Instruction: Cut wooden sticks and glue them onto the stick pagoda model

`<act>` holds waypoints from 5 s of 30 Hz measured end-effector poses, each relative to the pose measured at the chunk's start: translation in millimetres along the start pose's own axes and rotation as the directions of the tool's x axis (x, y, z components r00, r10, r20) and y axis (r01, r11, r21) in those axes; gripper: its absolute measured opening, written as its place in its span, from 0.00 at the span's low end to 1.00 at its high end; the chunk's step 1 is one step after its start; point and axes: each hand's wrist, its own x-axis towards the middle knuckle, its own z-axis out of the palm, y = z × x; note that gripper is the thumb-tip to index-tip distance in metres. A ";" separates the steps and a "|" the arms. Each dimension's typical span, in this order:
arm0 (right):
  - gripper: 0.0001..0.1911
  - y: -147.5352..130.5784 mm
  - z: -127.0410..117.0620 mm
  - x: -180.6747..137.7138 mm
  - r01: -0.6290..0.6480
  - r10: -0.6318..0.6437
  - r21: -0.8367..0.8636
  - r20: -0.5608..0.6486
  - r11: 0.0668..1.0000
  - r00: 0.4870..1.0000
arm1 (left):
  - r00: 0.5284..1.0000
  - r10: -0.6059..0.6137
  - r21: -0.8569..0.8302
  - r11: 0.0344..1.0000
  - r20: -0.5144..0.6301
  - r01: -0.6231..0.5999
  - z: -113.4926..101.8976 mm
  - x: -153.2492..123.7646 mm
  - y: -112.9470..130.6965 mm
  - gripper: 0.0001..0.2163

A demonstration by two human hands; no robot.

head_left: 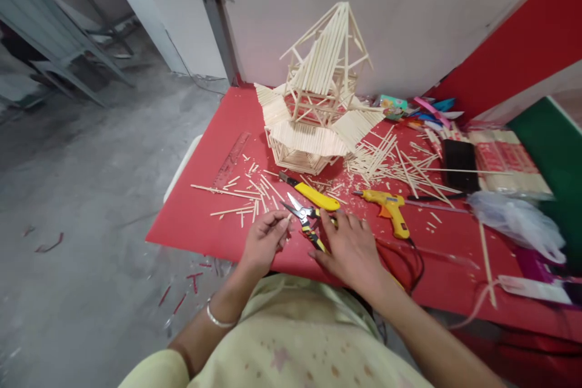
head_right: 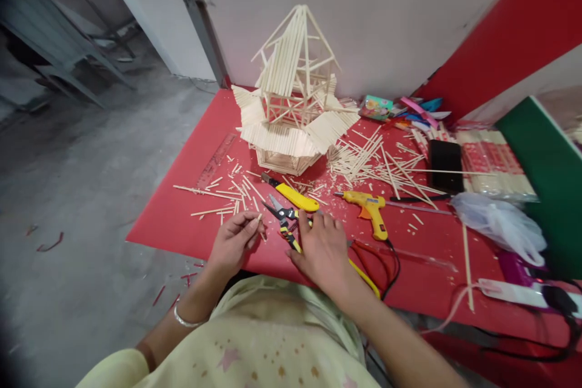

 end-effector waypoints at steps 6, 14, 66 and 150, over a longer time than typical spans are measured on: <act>0.37 16.0 -3.5 7.1 -0.163 0.109 0.473 0.139 0.866 0.984 | 0.996 0.013 -0.013 1.000 -0.094 -0.015 -14.2 -3.5 8.2 0.11; 0.21 2.9 -15.1 -17.2 -0.379 -0.195 0.924 0.380 0.044 0.904 | 0.981 0.111 0.069 0.993 -0.158 -0.101 -13.6 1.1 10.3 0.10; 0.34 -23.4 2.2 -24.9 0.011 -0.029 0.595 0.022 0.804 0.999 | 0.904 0.428 0.499 0.785 -0.006 -0.368 6.4 -15.1 32.5 0.06; 0.14 69.6 -171.3 111.9 0.377 0.186 0.897 -0.422 0.232 0.888 | 0.943 0.235 0.153 0.949 0.237 -0.275 127.8 57.1 126.4 0.11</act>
